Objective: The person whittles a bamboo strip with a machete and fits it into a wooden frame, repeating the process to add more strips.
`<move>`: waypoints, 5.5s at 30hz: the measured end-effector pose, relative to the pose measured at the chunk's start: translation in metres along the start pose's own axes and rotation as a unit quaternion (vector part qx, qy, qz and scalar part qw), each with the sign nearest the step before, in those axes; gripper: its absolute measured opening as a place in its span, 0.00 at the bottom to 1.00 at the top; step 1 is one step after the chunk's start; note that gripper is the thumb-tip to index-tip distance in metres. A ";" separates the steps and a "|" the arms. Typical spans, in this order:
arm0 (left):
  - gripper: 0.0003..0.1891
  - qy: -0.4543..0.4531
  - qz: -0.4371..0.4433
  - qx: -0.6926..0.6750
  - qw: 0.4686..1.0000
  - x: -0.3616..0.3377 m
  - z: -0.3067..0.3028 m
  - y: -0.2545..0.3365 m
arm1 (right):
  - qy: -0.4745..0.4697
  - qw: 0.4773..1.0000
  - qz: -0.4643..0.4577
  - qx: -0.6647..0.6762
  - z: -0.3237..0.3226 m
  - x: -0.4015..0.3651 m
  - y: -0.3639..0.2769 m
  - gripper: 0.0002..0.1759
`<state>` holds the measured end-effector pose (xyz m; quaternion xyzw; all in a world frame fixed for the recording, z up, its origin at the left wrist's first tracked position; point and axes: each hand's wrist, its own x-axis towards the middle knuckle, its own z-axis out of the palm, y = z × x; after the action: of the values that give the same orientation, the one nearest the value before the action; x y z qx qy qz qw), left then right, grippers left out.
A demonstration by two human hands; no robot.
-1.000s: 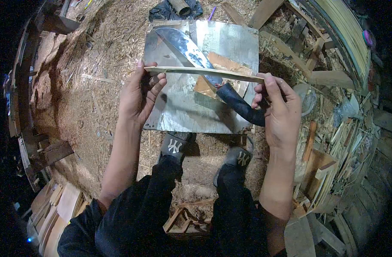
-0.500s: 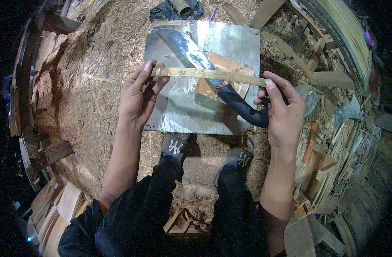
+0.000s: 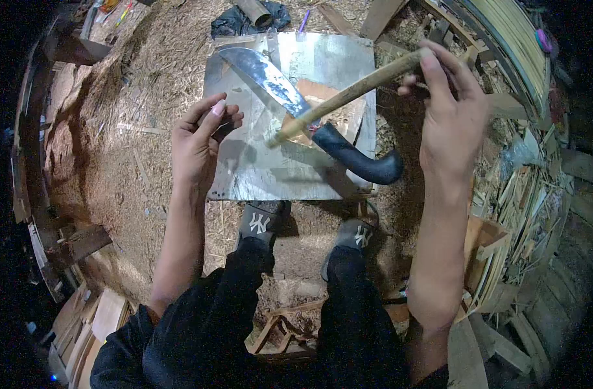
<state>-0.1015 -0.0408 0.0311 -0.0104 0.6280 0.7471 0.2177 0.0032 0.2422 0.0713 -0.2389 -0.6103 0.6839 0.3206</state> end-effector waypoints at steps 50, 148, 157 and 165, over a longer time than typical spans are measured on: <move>0.11 -0.029 -0.036 0.137 0.989 -0.005 -0.008 -0.004 | -0.063 0.989 0.117 -0.059 -0.005 -0.039 0.031 0.14; 0.32 -0.204 0.290 -0.070 0.932 -0.050 0.053 -0.006 | -0.174 0.921 0.136 -0.320 -0.036 -0.148 0.067 0.15; 0.31 -0.141 0.266 -0.139 0.943 -0.049 0.051 -0.010 | -0.181 0.917 0.166 -0.316 -0.033 -0.149 0.056 0.16; 0.29 -0.186 0.279 -0.126 0.934 -0.046 0.050 -0.007 | -0.206 0.912 0.134 -0.328 -0.034 -0.147 0.054 0.21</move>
<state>-0.0443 -0.0070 0.0482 0.2769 0.4543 0.8395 0.1101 0.1192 0.1552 0.0036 -0.2642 -0.8147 0.5161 -0.0034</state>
